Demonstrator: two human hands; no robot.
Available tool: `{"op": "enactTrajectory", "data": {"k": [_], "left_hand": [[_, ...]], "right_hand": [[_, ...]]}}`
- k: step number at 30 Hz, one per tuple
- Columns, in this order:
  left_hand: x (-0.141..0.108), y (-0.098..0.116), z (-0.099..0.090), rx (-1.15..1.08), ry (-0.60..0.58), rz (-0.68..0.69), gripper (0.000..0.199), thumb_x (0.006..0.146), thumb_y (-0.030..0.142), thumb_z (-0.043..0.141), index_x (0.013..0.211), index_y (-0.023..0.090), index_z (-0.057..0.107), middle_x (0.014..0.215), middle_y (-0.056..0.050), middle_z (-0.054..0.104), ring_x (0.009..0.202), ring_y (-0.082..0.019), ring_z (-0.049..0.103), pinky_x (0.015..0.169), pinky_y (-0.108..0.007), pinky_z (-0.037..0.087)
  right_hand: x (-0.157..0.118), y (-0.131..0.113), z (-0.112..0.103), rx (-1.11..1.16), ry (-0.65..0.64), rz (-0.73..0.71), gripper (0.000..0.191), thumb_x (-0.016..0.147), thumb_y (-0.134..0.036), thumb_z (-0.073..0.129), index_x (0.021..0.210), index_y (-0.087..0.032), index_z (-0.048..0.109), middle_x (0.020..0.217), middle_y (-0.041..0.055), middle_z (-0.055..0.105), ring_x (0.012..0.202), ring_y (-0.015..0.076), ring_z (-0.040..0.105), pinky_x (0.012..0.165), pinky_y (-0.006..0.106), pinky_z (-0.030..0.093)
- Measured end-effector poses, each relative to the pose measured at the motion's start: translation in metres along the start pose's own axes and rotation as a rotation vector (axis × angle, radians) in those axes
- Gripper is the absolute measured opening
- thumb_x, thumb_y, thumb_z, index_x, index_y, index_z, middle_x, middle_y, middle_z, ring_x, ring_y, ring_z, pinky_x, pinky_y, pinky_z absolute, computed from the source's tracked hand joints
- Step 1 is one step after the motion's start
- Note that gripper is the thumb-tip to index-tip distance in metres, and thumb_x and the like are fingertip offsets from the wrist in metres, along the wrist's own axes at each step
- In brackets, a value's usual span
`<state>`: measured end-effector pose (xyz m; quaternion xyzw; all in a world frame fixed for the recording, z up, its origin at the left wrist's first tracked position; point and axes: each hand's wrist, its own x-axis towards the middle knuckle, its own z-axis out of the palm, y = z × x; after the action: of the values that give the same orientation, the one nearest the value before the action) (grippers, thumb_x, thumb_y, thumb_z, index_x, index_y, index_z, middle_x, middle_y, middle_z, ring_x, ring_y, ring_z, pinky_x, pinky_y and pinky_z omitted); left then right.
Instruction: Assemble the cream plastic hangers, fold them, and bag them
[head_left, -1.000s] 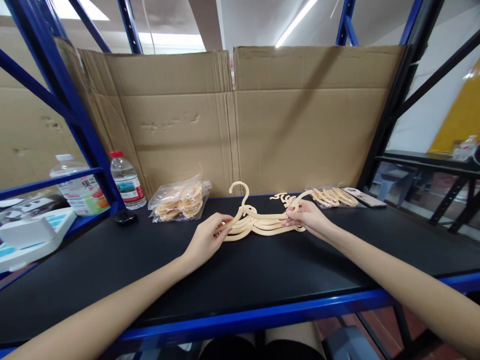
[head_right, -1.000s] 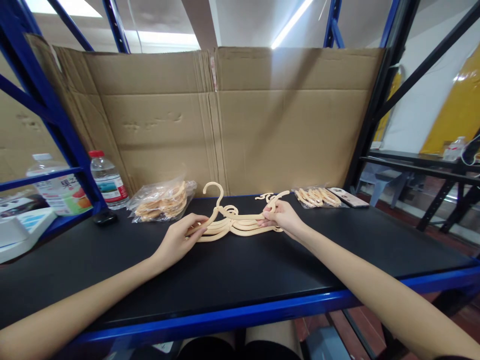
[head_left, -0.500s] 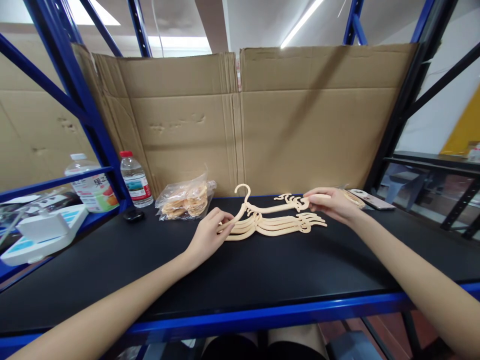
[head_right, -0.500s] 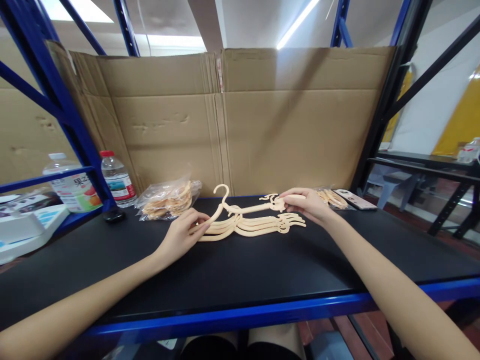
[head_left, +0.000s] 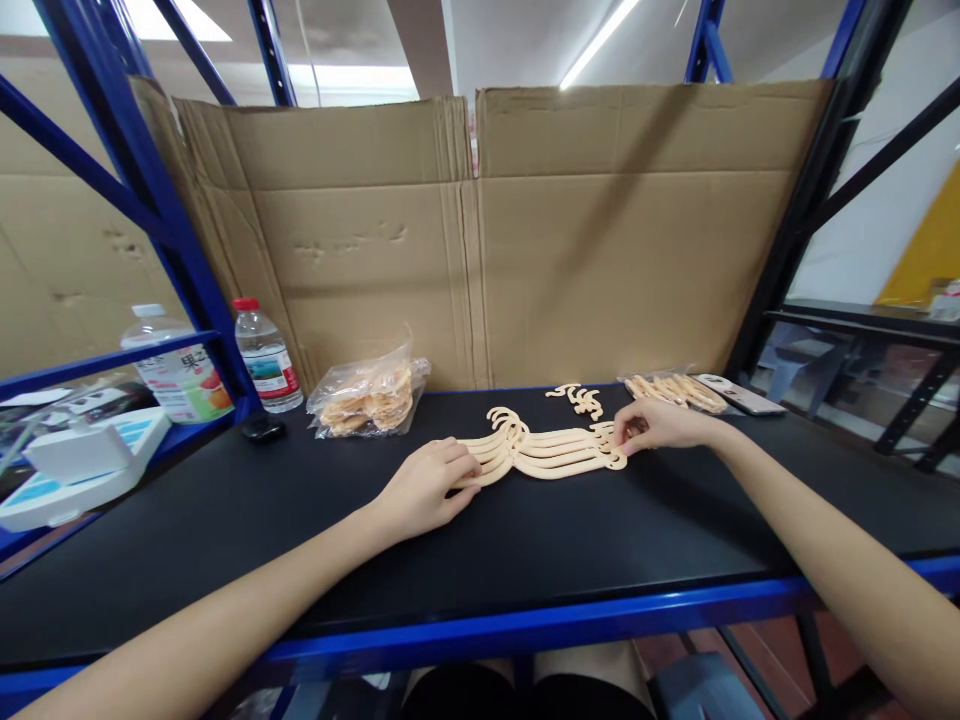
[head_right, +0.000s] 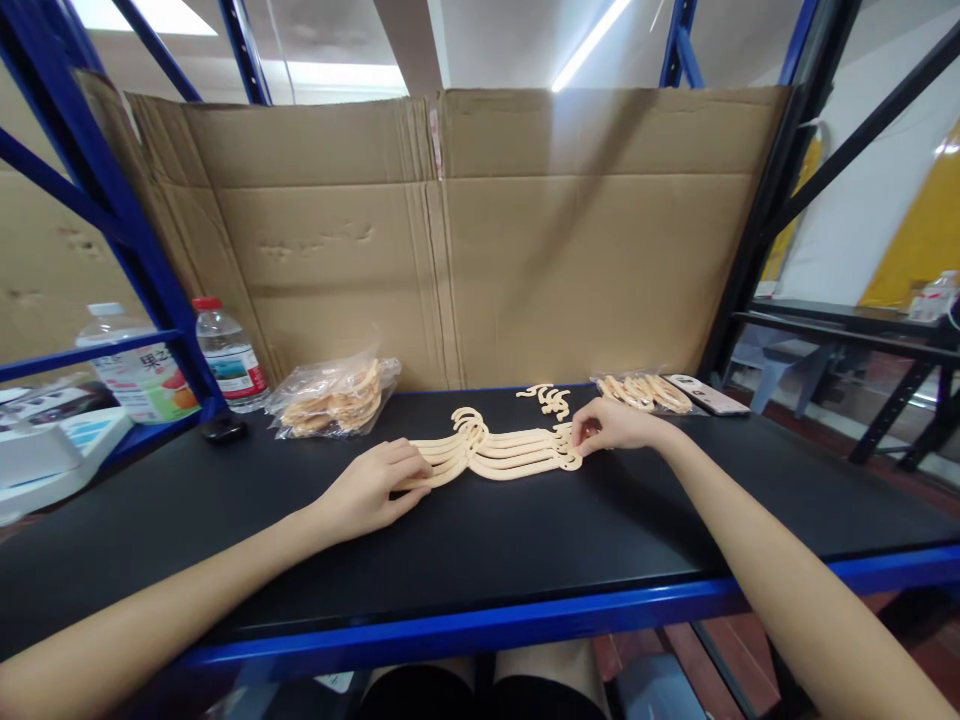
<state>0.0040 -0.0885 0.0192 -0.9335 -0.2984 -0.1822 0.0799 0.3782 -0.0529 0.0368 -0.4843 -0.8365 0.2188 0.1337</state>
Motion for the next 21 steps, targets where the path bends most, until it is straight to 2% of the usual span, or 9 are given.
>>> {"op": "enactTrajectory", "data": {"k": [2, 4, 7, 10, 13, 16, 21], "left_hand": [[0.0, 0.001, 0.001, 0.009, 0.022, -0.035, 0.009, 0.084, 0.018, 0.051, 0.09, 0.019, 0.058, 0.09, -0.006, 0.062, 0.084, -0.02, 0.057, 0.074, -0.032, 0.046], [0.0, 0.003, 0.003, 0.001, 0.049, -0.058, 0.015, 0.083, 0.018, 0.051, 0.097, 0.019, 0.058, 0.098, -0.007, 0.062, 0.09, -0.022, 0.056, 0.078, -0.034, 0.047], [0.0, 0.008, 0.01, 0.002, 0.05, -0.098, 0.029, 0.085, 0.022, 0.051, 0.113, 0.016, 0.054, 0.117, -0.012, 0.059, 0.107, -0.026, 0.053, 0.09, -0.04, 0.044], [0.0, 0.009, 0.018, 0.041, -0.029, -0.192, 0.044, 0.09, 0.031, 0.044, 0.13, 0.014, 0.045, 0.138, -0.016, 0.046, 0.126, -0.032, 0.041, 0.102, -0.051, 0.034], [0.0, 0.006, 0.023, 0.053, -0.171, -0.254, 0.052, 0.095, 0.04, 0.032, 0.139, 0.012, 0.036, 0.148, -0.018, 0.032, 0.136, -0.033, 0.029, 0.107, -0.055, 0.024], [0.001, -0.001, 0.023, 0.031, -0.235, -0.242, 0.055, 0.096, 0.044, 0.025, 0.143, 0.015, 0.032, 0.149, -0.014, 0.029, 0.138, -0.03, 0.025, 0.108, -0.053, 0.022], [0.005, -0.021, 0.02, -0.004, -0.269, -0.198, 0.056, 0.096, 0.046, 0.024, 0.145, 0.019, 0.028, 0.15, -0.012, 0.027, 0.139, -0.028, 0.024, 0.109, -0.049, 0.021]], "right_hand": [[0.001, -0.004, 0.003, -0.119, 0.092, 0.01, 0.02, 0.071, -0.036, 0.066, 0.075, -0.017, 0.07, 0.07, 0.0044, 0.067, 0.064, 0.0174, 0.056, 0.058, 0.028, 0.041], [0.003, -0.013, 0.011, -0.177, 0.231, -0.032, 0.021, 0.077, -0.034, 0.059, 0.08, -0.017, 0.069, 0.081, 0.0071, 0.068, 0.073, 0.0206, 0.06, 0.067, 0.032, 0.045], [0.007, -0.034, 0.035, -0.169, 0.352, -0.157, 0.036, 0.085, -0.04, 0.049, 0.109, -0.017, 0.064, 0.111, 0.0122, 0.065, 0.104, 0.0264, 0.058, 0.091, 0.04, 0.043], [0.01, -0.052, 0.064, -0.245, 0.247, -0.181, 0.068, 0.084, -0.055, 0.048, 0.135, -0.01, 0.045, 0.14, 0.0183, 0.043, 0.131, 0.0322, 0.036, 0.108, 0.047, 0.029], [0.013, -0.059, 0.083, -0.323, 0.135, -0.111, 0.08, 0.088, -0.062, 0.033, 0.143, -0.004, 0.03, 0.15, 0.0197, 0.023, 0.139, 0.0328, 0.018, 0.113, 0.05, 0.017], [0.016, -0.058, 0.09, -0.345, 0.119, -0.068, 0.076, 0.091, -0.06, 0.022, 0.145, -0.006, 0.026, 0.151, 0.0175, 0.02, 0.14, 0.0309, 0.016, 0.113, 0.049, 0.016], [0.029, -0.06, 0.094, -0.374, 0.151, 0.002, 0.077, 0.091, -0.062, 0.02, 0.146, -0.009, 0.025, 0.151, 0.0165, 0.021, 0.14, 0.0313, 0.018, 0.113, 0.049, 0.017]]}}
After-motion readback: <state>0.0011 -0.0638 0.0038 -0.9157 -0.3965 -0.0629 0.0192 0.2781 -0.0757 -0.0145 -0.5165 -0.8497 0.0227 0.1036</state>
